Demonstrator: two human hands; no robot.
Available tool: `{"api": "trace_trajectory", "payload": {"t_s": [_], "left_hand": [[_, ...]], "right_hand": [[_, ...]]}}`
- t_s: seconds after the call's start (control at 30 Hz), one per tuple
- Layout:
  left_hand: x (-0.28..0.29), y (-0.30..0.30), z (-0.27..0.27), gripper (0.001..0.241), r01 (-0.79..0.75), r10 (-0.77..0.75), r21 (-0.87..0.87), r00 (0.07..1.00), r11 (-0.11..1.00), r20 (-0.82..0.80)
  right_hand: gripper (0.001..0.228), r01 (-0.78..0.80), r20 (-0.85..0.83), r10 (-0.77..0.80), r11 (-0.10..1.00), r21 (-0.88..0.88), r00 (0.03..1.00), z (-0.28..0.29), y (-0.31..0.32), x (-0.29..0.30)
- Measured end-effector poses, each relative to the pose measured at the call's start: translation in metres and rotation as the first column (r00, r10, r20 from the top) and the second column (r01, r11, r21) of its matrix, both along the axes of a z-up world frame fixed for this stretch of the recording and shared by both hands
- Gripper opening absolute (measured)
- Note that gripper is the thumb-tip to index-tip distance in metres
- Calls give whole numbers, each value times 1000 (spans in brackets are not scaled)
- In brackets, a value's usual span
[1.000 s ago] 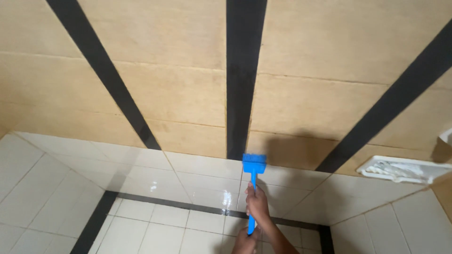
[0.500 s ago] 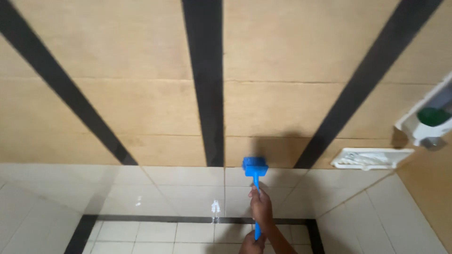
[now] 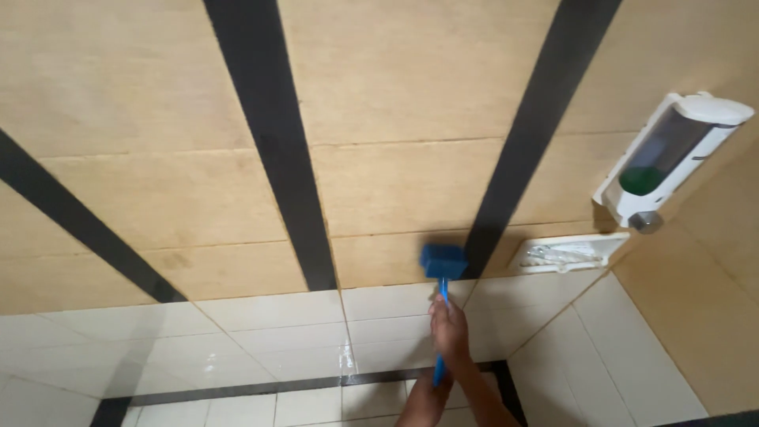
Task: The person scrubs the tiled walls of a bathroom using a blue scrub brush. They focus on the vertical black grout lines and the horizontal seams between beige and white tiles, moving the brush up and down along the wall.
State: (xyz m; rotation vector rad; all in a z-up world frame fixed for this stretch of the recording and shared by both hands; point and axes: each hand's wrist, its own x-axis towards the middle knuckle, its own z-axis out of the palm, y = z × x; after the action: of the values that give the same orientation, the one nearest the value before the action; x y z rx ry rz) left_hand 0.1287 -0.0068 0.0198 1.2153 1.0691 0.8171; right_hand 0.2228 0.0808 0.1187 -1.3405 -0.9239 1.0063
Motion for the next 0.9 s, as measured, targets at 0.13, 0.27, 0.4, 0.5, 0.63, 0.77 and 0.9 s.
{"api": "trace_trajectory", "payload": {"t_s": [0.13, 0.27, 0.4, 0.5, 0.63, 0.77, 0.9], "left_hand": [[22, 6, -23, 17, 30, -27, 58, 998, 998, -49], [30, -3, -30, 26, 14, -23, -80, 994, 997, -106], [40, -1, -40, 30, 13, -17, -29, 990, 1000, -142], [45, 3, -24, 24, 13, -5, 97, 997, 995, -81], [58, -2, -45, 24, -8, 18, 101, 996, 995, -92], [58, -31, -46, 22, 20, -4, -165, 995, 986, 95], [55, -60, -32, 22, -11, 67, -448, 992, 894, 110]], "right_hand": [[45, -2, -20, 0, 996, -92, 1000, 22, -7, 7], [42, -17, 22, 21, 981, -193, 1000, 10, -14, 15], [41, 4, 1, -4, 969, -246, 1000, 30, -18, 21], [42, -15, -92, -4, 978, -208, 996, 21, -9, 34], [43, -37, -45, 28, 981, -193, 999, 14, -9, 44], [44, -60, 3, 64, 946, -319, 998, 0, -25, 46], [41, -70, -28, 64, 896, -439, 998, -48, -36, 50]]}}
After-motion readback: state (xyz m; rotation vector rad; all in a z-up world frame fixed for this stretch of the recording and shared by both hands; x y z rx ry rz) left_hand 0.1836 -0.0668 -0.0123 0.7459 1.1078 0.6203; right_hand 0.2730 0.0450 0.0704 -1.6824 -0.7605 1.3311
